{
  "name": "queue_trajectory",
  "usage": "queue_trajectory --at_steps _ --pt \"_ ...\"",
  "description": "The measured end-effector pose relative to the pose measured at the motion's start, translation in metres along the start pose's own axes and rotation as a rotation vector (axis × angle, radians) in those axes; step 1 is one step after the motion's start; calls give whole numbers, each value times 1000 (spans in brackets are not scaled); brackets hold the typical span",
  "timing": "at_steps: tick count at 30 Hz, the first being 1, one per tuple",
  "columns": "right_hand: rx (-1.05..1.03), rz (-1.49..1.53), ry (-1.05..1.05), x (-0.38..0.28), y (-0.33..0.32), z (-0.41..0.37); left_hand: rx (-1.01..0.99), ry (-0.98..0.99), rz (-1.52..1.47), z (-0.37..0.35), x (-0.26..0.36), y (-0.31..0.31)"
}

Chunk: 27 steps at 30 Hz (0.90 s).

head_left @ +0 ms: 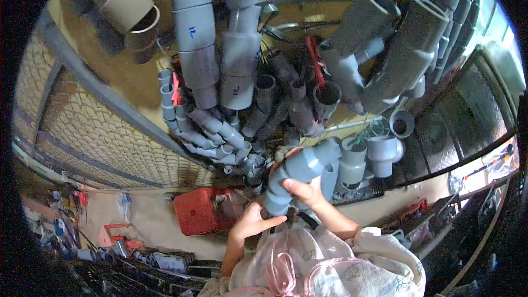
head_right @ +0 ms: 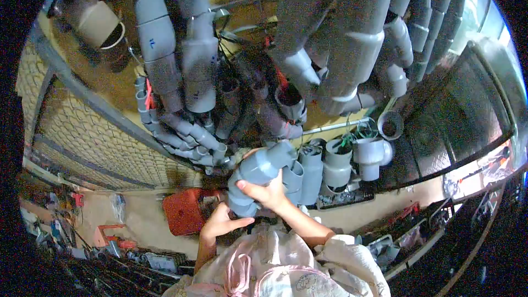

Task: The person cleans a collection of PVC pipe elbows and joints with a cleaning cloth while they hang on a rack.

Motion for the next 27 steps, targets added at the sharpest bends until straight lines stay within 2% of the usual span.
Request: queue_trajectory --at_steps 4,5,7,8,11,17,18,19,20,23,27 --pt "126 344 -106 -27 3 22 -17 -8 -73 14 8 2" --pt "151 415 -92 -34 2 24 -44 72 -167 20 12 10" --pt "191 393 -148 -39 -4 26 -44 144 -115 29 16 17" --pt "204 397 -170 -42 -5 26 -83 149 47 30 19 15" --pt "291 425 -182 -47 -12 23 -22 205 -17 37 43 13" --pt "285 503 -209 -39 -29 18 -304 -15 158 54 24 18" --pt "297 511 -195 -33 -37 15 -286 66 63 57 5 23" --pt "308 521 -183 -26 -47 12 -268 65 -4 54 2 23" --pt "286 500 -137 -20 -57 9 -251 65 -71 52 0 22" --pt "589 328 240 11 -103 -11 -231 5 -132 44 1 12" --pt "613 356 619 63 -144 -46 -186 23 -186 38 7 -13"
Point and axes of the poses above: each hand's wrist, its own z-axis towards the middle knuckle, its own y-axis out of the palm, x = y × z, the point moved 4 cm from there along z, towards the middle knuckle, and after that the axes turned 15 degrees about z, right-handed, at the moved point
